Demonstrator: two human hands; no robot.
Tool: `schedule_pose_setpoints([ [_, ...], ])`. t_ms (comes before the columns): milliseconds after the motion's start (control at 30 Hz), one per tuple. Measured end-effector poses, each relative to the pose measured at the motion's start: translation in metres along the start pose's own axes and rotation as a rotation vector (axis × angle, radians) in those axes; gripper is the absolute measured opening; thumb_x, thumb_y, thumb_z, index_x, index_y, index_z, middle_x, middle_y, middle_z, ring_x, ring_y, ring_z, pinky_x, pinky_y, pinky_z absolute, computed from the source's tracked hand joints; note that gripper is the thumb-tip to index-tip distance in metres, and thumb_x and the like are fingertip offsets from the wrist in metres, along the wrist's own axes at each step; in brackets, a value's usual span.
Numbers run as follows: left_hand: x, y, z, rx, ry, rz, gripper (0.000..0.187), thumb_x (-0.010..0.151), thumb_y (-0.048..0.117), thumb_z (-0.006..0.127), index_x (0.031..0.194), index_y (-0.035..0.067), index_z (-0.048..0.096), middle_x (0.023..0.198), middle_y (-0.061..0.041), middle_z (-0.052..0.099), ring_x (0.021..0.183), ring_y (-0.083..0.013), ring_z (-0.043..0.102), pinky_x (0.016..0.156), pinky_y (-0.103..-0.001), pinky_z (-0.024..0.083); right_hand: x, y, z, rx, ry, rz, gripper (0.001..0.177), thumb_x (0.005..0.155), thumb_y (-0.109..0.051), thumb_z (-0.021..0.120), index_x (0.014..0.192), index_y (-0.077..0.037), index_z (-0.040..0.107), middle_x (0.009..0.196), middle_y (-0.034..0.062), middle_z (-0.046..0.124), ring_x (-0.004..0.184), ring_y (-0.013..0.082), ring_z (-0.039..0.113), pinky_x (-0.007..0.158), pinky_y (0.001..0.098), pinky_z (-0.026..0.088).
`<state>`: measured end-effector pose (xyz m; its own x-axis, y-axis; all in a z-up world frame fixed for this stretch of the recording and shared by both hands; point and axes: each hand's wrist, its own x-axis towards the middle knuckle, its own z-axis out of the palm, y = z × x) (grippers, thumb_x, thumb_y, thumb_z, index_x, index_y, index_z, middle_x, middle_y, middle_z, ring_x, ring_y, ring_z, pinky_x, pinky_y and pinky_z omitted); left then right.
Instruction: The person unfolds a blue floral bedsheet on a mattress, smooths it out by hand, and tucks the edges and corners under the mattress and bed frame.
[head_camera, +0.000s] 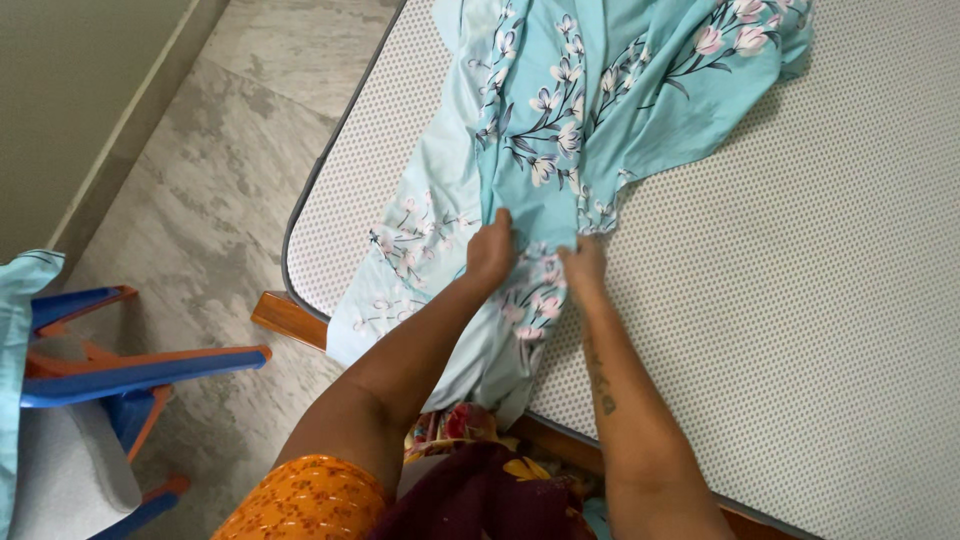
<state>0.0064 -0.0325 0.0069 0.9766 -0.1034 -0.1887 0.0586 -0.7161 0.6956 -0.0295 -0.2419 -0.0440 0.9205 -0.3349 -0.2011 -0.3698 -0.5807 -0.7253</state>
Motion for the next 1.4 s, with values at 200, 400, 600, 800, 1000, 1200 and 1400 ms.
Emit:
schedule_pose_setpoints([
  [200, 0.058, 0.054, -0.102, -0.478, 0.339, 0.16, 0.014, 0.097, 0.012, 0.066, 0.102, 0.006, 0.053, 0.083, -0.021, 0.073, 0.078, -0.0344, 0.074, 0.074, -0.046, 0.056, 0.064, -0.12, -0.137, 0.374, 0.4, -0.245, 0.008, 0.092, 0.001, 0.074, 0.097, 0.001, 0.068, 0.082, -0.0024, 0.058, 0.07, 0.0084, 0.048, 0.064, 0.0264, 0.042],
  [400, 0.064, 0.024, -0.168, -0.721, 0.492, 0.088, 0.018, 0.103, 0.022, 0.061, 0.109, 0.006, 0.054, 0.081, -0.009, 0.07, 0.072, -0.0162, 0.069, 0.07, -0.035, 0.057, 0.041, -0.199, -0.17, 0.527, 0.154, -0.632, 0.005, 0.107, 0.001, 0.064, 0.111, 0.003, 0.068, 0.098, -0.0008, 0.067, 0.088, 0.0072, 0.058, 0.082, 0.0234, 0.05],
  [600, 0.005, 0.001, -0.058, -1.068, -0.256, -0.182, 0.061, 0.095, 0.043, 0.062, 0.144, 0.013, 0.041, 0.108, 0.001, 0.068, 0.094, -0.0122, 0.062, 0.071, -0.032, 0.052, -0.018, -0.183, -0.033, 0.459, -0.319, -0.402, 0.024, 0.1, -0.004, 0.062, 0.122, 0.002, 0.069, 0.108, 0.0027, 0.075, 0.099, 0.0128, 0.068, 0.09, 0.0283, 0.054],
  [800, 0.011, -0.062, -0.028, -0.946, 0.098, -0.059, 0.028, 0.089, 0.005, 0.069, 0.116, 0.002, 0.071, 0.095, -0.004, 0.073, 0.083, -0.0115, 0.064, 0.074, -0.028, 0.052, -0.045, -0.075, -0.014, 0.139, -0.05, -0.408, 0.055, 0.083, -0.003, 0.075, 0.137, -0.002, 0.062, 0.131, 0.0208, 0.061, 0.119, 0.0337, 0.063, 0.096, 0.0409, 0.051],
  [1000, 0.018, -0.068, -0.119, -0.982, 0.307, -0.253, 0.02, 0.093, 0.006, 0.06, 0.113, 0.006, 0.067, 0.074, -0.001, 0.058, 0.052, -0.0091, 0.048, 0.041, -0.028, 0.037, -0.109, 0.034, 0.012, -0.365, 0.071, 0.05, 0.101, 0.063, -0.029, 0.094, 0.146, -0.005, 0.042, 0.139, 0.0285, 0.046, 0.128, 0.0467, 0.044, 0.105, 0.0527, 0.041],
  [1200, 0.02, -0.136, -0.087, -0.85, 0.553, -0.206, 0.018, 0.098, 0.011, 0.057, 0.111, 0.001, 0.064, 0.091, -0.007, 0.065, 0.08, -0.0151, 0.059, 0.071, -0.033, 0.05, -0.175, 0.029, 0.042, -0.542, 0.103, 0.249, 0.056, 0.083, -0.036, 0.081, 0.126, -0.008, 0.061, 0.13, 0.0208, 0.057, 0.124, 0.0426, 0.054, 0.103, 0.0552, 0.044],
  [1400, -0.007, -0.175, -0.031, -0.668, 0.338, -0.599, 0.029, 0.096, 0.023, 0.058, 0.115, 0.002, 0.066, 0.106, -0.017, 0.07, 0.095, -0.0297, 0.069, 0.079, -0.043, 0.054, -0.14, 0.034, 0.021, -0.343, 0.138, 0.295, 0.045, 0.093, -0.032, 0.075, 0.127, -0.005, 0.06, 0.13, 0.0218, 0.059, 0.123, 0.0426, 0.056, 0.103, 0.0549, 0.044],
])
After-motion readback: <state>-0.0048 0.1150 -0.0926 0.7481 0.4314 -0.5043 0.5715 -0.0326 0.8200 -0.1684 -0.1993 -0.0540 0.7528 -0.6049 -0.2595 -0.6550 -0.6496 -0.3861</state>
